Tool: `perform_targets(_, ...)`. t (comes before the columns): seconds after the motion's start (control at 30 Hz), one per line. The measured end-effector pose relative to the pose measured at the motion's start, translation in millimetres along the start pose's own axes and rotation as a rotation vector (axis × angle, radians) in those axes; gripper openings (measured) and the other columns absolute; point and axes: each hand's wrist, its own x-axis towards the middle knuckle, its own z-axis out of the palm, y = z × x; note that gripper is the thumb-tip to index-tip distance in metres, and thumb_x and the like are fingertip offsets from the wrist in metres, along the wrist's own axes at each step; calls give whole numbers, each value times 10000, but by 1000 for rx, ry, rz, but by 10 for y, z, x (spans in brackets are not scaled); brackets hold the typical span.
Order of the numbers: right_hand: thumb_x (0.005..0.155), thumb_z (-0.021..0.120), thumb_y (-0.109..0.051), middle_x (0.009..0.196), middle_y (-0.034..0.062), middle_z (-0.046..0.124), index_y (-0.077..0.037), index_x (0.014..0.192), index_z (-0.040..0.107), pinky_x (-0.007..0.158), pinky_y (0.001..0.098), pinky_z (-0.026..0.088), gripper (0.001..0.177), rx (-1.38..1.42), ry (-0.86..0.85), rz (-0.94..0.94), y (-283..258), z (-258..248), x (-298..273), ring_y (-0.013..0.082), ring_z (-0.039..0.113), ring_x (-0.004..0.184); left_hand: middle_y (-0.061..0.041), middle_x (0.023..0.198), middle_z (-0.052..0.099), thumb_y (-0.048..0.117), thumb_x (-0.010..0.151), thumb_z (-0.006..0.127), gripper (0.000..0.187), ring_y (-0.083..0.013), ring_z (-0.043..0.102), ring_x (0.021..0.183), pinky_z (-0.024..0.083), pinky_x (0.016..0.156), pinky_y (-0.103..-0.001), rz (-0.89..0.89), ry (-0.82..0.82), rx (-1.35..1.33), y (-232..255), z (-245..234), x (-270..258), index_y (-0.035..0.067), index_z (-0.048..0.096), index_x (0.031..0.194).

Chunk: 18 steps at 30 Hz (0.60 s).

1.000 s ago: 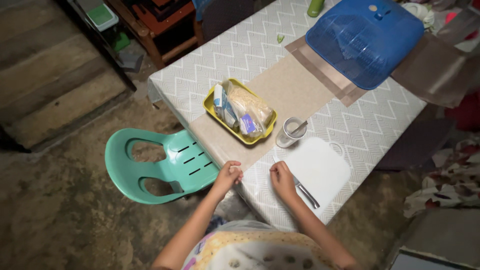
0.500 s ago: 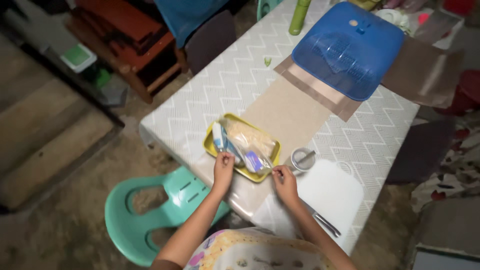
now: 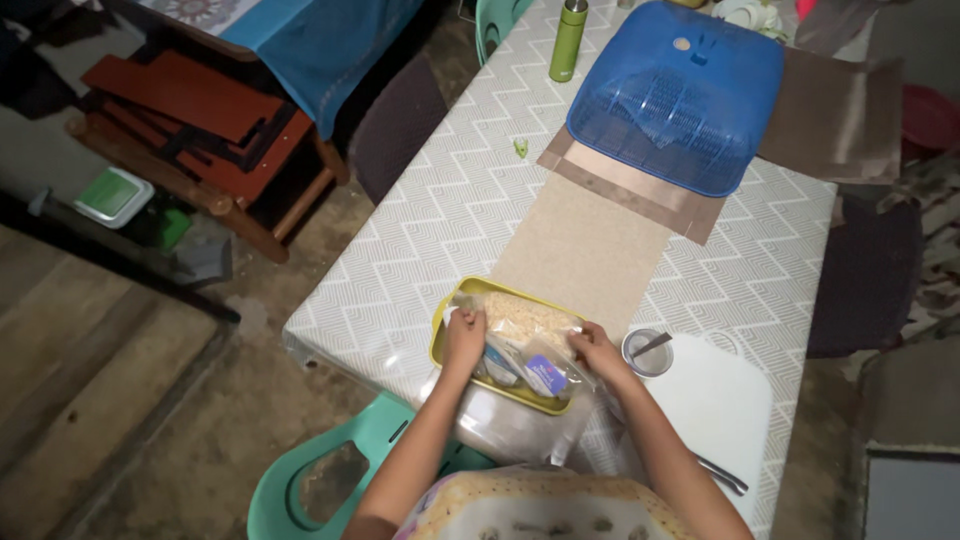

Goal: The person retrieves a yellow basket containing food items, carries it to a dining table, and brings a knife and cutting board from the kitchen. They open a bag of cereal, measure several spoonfuls onto the board, and use the knife to chop the pieces.

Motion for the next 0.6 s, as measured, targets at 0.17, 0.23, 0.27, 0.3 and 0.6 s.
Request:
perform_targets(0.17, 949, 638, -449, 817, 63, 601, -11, 1148, 651, 545, 286, 412, 481, -119, -97, 111, -3, 22, 118, 135, 505, 643, -269, 901, 727, 672, 923, 536, 730, -411, 702, 900, 543, 845, -478, -216, -345, 338, 609, -343, 325, -17, 762, 835)
perform_targets(0.23, 974, 627, -469, 806, 77, 580, 8, 1123, 676, 527, 299, 373, 502, -97, -90, 169, 52, -6, 168, 146, 471, 625, -261, 873, 742, 665, 932, 506, 724, -402, 743, 867, 576, 843, -455, -317, -437, 283, 751, -402, 472, -3, 739, 780)
perform_targets(0.27, 972, 623, -456, 828, 53, 576, -9, 1134, 658, 546, 290, 397, 476, 7, -109, 172, 74, -8, 192, 133, 478, 644, -253, 846, 757, 658, 940, 477, 723, -394, 785, 834, 610, 840, -432, -421, -522, 230, 740, -404, 517, 10, 715, 726)
perform_targets(0.3, 970, 619, -442, 850, 28, 572, -27, 1146, 640, 565, 282, 421, 451, 113, -127, 178, 99, -24, 173, 119, 485, 663, -253, 846, 757, 658, 940, 477, 723, -394, 785, 834, 610, 840, -432, -421, -532, 232, 688, -373, 538, 10, 715, 726)
perform_targets(0.6, 1038, 565, -490, 891, 20, 483, -54, 1262, 528, 648, 296, 379, 491, 88, -159, 88, -87, 44, -231, 139, 426, 763, -192, 779, 737, 378, 957, 469, 471, -371, 734, 812, 547, 835, -480, -123, -422, 208, 192, -17, 461, 10, 740, 846)
